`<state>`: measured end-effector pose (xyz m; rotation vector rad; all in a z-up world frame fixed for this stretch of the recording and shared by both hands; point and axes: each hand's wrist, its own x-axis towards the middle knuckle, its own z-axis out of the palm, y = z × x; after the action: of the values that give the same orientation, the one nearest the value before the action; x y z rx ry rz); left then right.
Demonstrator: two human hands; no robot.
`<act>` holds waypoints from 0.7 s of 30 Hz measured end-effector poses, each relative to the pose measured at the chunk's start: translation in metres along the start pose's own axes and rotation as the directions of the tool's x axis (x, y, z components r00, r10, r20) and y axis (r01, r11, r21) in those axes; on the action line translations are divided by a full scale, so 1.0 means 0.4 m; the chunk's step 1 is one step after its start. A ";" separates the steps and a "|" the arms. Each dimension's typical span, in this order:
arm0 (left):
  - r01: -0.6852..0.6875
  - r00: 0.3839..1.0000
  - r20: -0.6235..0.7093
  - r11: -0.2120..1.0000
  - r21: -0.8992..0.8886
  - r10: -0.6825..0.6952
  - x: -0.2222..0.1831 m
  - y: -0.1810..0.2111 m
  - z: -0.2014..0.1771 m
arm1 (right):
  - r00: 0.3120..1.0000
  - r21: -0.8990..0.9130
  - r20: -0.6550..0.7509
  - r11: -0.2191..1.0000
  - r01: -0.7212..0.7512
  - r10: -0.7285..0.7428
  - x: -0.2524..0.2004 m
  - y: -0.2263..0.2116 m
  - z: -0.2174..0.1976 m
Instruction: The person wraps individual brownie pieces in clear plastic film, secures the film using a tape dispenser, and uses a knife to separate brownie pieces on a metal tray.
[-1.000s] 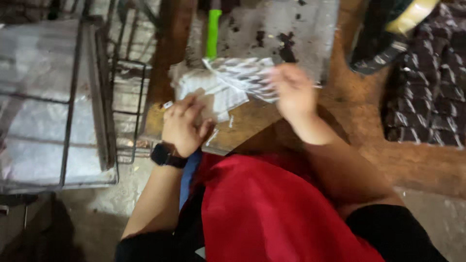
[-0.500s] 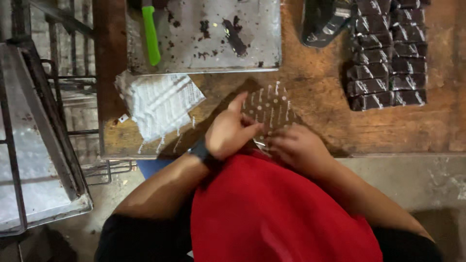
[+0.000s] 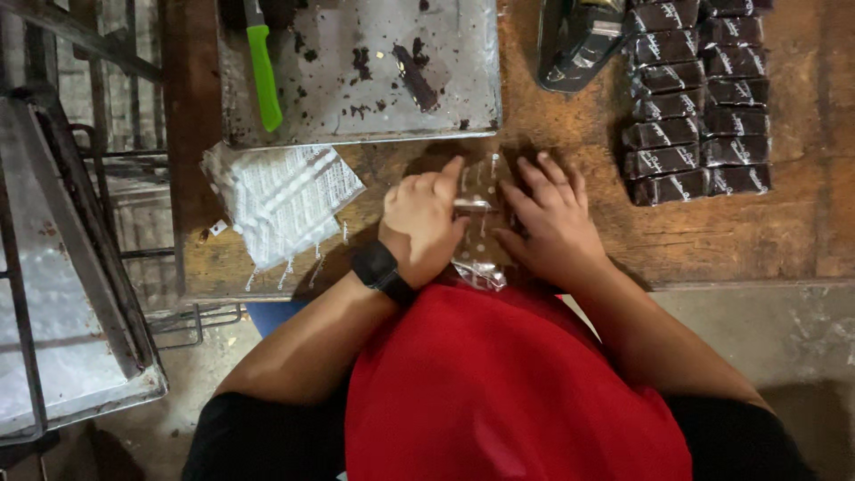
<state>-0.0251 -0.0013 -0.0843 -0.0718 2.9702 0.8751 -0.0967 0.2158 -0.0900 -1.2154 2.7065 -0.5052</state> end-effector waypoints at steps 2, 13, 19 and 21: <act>0.022 1.000 0.002 0.999 0.033 -0.022 0.006 -0.001 0.004 | 1.000 -0.054 0.013 0.999 -0.007 0.007 0.004 0.005 0.005; -0.334 0.940 -0.206 0.860 -0.386 0.272 -0.005 -0.032 -0.006 | 0.963 0.813 -0.091 0.577 -0.074 0.252 -0.031 0.055 0.043; 0.160 0.975 0.128 0.175 -0.971 -0.181 0.009 -0.041 -0.005 | 0.971 0.987 -0.158 0.050 0.151 0.180 0.015 0.048 0.023; 0.130 0.984 0.085 0.306 -0.943 -0.154 0.008 -0.048 0.016 | 0.973 0.985 -0.152 0.105 0.135 0.173 0.017 0.040 0.021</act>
<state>-0.0269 -0.0141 -0.1001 -0.3690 1.8883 2.4350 -0.1102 0.2186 -0.1033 -0.6121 1.5500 -2.1300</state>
